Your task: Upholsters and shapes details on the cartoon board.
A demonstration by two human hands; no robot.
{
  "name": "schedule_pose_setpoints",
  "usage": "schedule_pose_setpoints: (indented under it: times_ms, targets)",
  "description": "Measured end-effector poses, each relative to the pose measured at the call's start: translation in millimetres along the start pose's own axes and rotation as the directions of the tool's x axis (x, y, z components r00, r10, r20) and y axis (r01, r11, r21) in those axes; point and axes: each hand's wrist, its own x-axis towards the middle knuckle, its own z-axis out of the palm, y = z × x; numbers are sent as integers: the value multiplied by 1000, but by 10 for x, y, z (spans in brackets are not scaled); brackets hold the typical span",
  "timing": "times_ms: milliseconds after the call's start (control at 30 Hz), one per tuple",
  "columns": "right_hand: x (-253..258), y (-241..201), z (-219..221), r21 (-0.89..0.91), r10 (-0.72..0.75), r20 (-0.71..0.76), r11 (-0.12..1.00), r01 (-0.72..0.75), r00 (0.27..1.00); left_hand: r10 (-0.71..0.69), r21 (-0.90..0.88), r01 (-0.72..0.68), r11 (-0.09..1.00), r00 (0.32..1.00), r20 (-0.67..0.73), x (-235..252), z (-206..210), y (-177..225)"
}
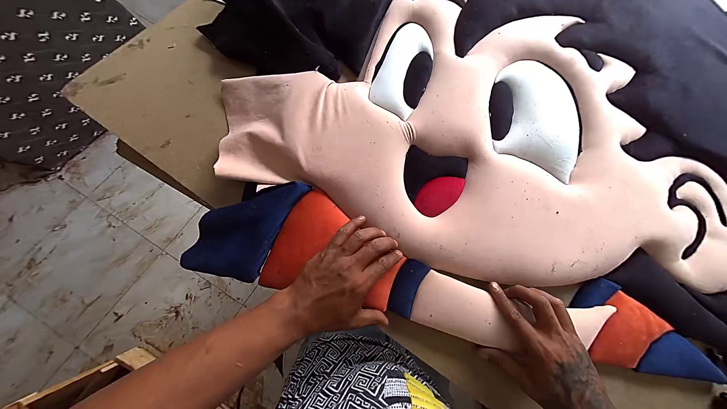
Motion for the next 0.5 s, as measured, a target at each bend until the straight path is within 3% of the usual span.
schedule_pose_setpoints:
  times_ms: [267,500]
  targets:
    - [127,0,-16,11,-82,28,997,82,996,-4,-2,4,1000,1000,15,-5,-13,11]
    - [111,-83,52,-71,-51,-24,996,50,998,-13,18,14,1000,1000,-8,-4,-10,15]
